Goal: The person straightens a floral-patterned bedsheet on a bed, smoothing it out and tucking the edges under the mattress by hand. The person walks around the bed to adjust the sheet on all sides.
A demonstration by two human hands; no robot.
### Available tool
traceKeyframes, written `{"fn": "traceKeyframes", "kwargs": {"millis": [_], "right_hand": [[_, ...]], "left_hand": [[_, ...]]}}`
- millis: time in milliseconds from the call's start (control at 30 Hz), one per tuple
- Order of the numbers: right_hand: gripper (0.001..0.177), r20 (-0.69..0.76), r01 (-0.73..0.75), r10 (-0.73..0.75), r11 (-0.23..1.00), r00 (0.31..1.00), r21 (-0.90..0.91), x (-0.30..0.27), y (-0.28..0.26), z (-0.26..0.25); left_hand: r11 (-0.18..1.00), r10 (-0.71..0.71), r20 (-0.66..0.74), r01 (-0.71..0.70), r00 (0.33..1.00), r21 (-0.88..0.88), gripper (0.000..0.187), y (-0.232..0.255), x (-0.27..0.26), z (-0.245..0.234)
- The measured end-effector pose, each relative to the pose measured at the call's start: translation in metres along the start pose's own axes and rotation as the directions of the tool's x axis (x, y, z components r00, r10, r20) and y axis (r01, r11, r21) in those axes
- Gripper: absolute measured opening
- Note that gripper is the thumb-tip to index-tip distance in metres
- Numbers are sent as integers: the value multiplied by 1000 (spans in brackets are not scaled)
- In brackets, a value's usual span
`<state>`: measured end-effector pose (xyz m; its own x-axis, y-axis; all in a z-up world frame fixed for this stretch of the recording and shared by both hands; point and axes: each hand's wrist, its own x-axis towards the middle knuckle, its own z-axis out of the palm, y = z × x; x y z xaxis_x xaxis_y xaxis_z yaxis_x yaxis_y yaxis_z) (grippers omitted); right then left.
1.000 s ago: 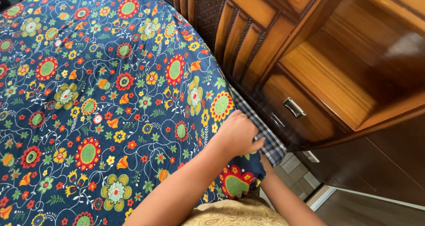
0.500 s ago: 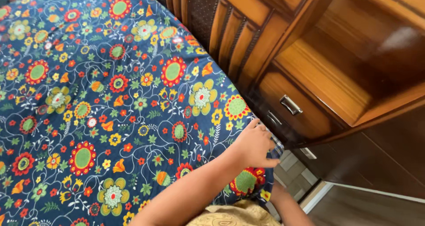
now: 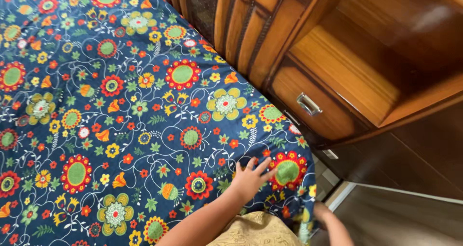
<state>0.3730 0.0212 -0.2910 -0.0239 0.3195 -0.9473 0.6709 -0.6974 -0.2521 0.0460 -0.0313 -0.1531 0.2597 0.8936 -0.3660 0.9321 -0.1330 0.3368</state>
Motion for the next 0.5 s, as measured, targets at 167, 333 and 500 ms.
{"fn": "traceKeyframes", "kwargs": {"millis": [167, 333, 500], "right_hand": [[56, -257, -32, -83, 909, 963, -415, -19, 13, -48], [68, -439, -313, -38, 646, 898, -696, -13, 2, -71], [89, -272, 474, -618, 761, 737, -443, 52, -34, -50]], "left_hand": [[997, -13, 223, -5, 975, 81, 85, 5, 6, 32], [995, -27, 287, -3, 957, 104, 90, 17, 4, 35], [999, -33, 16, 34, 999, -8, 89, 16, -5, 46]]}}
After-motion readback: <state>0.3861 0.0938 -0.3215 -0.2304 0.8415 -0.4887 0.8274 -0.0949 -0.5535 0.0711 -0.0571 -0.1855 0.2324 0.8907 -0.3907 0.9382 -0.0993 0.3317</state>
